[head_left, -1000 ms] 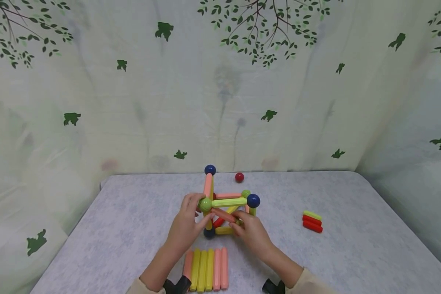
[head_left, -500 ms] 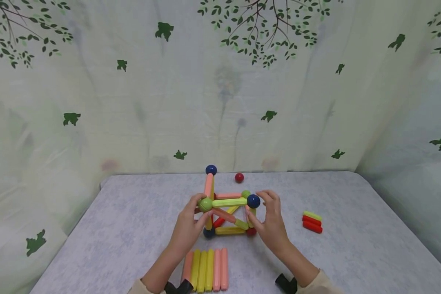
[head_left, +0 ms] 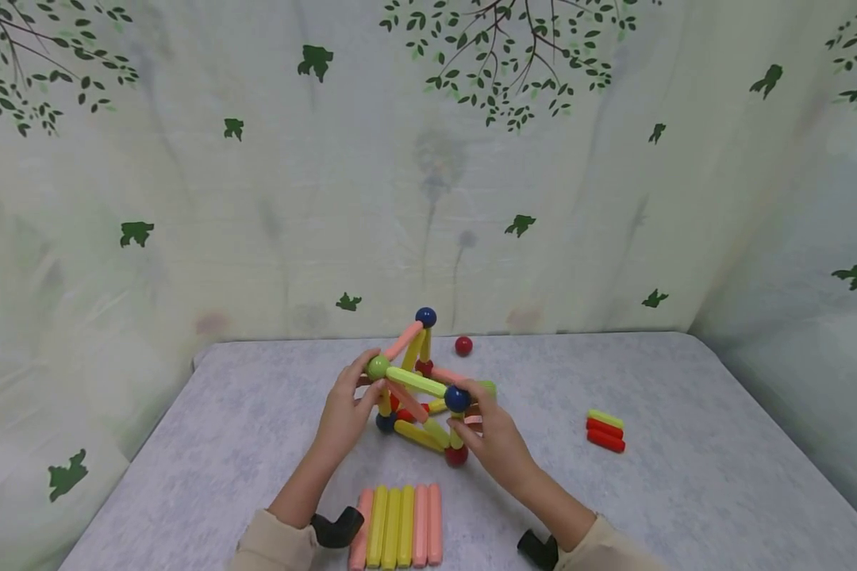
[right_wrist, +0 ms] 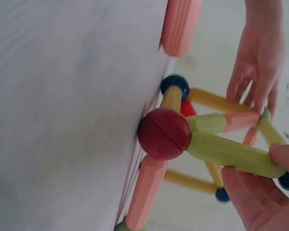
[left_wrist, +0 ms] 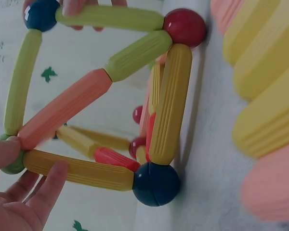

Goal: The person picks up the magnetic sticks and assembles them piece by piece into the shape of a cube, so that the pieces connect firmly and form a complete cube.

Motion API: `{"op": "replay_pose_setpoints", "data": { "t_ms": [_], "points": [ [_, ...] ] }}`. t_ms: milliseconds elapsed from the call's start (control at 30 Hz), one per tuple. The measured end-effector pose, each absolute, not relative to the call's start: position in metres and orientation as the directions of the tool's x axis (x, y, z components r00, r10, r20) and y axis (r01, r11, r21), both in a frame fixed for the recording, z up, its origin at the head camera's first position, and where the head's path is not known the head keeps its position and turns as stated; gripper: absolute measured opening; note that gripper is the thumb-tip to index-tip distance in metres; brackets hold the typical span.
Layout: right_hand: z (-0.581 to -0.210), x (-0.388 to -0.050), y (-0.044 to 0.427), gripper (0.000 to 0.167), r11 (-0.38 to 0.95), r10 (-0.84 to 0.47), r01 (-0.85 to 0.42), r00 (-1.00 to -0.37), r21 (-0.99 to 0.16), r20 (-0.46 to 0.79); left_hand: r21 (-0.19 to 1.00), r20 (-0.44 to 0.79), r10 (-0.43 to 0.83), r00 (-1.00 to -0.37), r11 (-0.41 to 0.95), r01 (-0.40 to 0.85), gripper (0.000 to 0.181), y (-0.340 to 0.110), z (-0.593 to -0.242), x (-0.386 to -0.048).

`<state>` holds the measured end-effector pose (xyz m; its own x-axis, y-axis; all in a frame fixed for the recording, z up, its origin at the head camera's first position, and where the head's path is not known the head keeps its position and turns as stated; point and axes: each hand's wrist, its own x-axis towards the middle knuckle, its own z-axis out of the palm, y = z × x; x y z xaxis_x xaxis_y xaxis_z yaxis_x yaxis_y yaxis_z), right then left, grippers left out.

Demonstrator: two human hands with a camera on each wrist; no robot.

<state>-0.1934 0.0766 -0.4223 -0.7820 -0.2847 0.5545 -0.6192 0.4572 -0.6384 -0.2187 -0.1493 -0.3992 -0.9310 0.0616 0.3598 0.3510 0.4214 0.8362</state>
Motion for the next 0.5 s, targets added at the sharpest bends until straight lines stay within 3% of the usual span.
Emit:
{"op": "replay_pose_setpoints", "data": {
  "t_ms": [200,333,433,500],
  "points": [
    [-0.417,-0.194,0.057,0.062,0.398,-0.347,-0.627,-0.778,-0.669,0.523,0.832,0.361,0.077,-0.929,0.423,0.358,0.049,-0.161,-0.401,-0.239],
    [-0.420,-0.199,0.061,0.054,0.375,-0.348,-0.679,-0.734,-0.631,0.583,0.787,0.390,0.049,-0.920,0.500,0.360,0.051,-0.160,-0.397,-0.239],
    [-0.423,-0.208,0.074,0.042,0.373,-0.280,-0.704,-0.707,-0.605,0.649,0.726,0.481,0.005,-0.877,0.559,0.401,0.047,-0.151,-0.394,-0.230],
    [-0.424,-0.217,0.084,0.037,0.415,-0.226,-0.669,-0.732,-0.617,0.642,0.680,0.552,0.012,-0.833,0.571,0.460,0.043,-0.142,-0.392,-0.221]
  ]
}}
